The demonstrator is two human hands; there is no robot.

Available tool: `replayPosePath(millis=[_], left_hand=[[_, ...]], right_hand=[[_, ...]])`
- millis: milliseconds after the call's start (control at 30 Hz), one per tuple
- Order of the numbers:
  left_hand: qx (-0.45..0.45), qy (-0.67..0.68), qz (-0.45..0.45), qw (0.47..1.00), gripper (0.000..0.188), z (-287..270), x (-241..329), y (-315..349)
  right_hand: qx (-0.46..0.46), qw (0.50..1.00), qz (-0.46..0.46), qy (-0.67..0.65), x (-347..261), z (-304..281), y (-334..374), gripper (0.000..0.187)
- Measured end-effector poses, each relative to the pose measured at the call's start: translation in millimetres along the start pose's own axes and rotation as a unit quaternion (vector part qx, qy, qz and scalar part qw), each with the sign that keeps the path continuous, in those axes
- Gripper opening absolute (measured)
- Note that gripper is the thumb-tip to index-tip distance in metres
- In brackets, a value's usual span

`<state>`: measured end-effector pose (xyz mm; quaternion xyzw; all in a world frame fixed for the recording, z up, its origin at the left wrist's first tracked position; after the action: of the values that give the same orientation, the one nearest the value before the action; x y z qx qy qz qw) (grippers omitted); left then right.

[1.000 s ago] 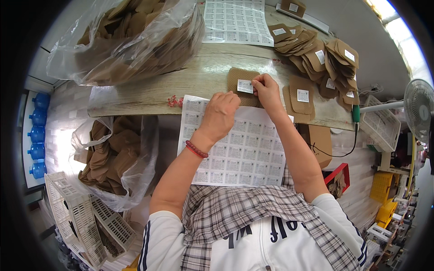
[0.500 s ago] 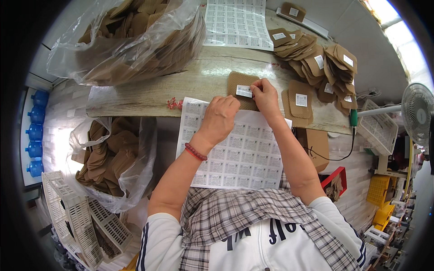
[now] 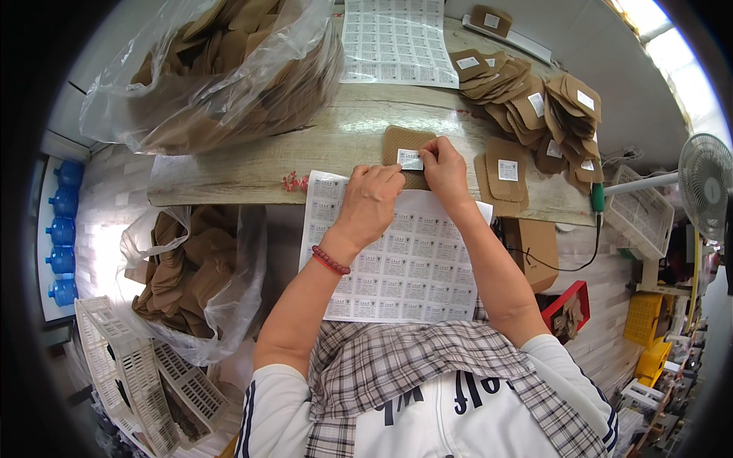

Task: The person repeatedly picks small brown paper pouches from a plastic bag, peels a label from a sheet, and sticks it onto each pouch. Labeled pouches are stacked on the table. The person occasionally adjusts the label sheet and repositions the pouch stack.

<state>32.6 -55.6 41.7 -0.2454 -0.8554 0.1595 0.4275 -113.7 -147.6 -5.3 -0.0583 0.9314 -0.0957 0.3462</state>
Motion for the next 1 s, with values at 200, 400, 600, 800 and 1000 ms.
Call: replayPosePath(millis=[200,400,600,800,1000], left_hand=[[-0.011,-0.004,-0.005,1.0,0.005,1,0,-2],[-0.054,-0.028,-0.021,0.998,0.005,5,1,-7],[-0.038,-0.053,-0.008,0.998,0.007,10,-10,-9],[-0.075,-0.068,-0.016,0.995,0.01,13,-16,-13],[-0.047,-0.074,-0.011,0.996,0.007,12,-16,-6]], right_hand=[[0.01,0.993,-0.065,0.095,-13,0,7,0.014],[0.092,0.979,-0.075,0.163,-24,-5,12,0.024],[0.106,0.983,-0.028,0.15,-4,-10,6,0.014],[0.09,0.988,-0.021,0.123,0,-14,0,0.01],[0.002,0.994,0.017,-0.104,17,-9,-11,0.01]])
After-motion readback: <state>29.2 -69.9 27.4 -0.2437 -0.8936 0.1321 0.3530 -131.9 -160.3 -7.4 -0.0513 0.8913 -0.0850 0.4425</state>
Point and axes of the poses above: each hand's wrist, its own y-axis away from the middle knuckle, its own z-axis out of the palm, x = y × z, the point moved 7 cm from there along -y, towards the middle knuckle, and after that the axes turned 15 degrees about y, right-handed, at the moved point
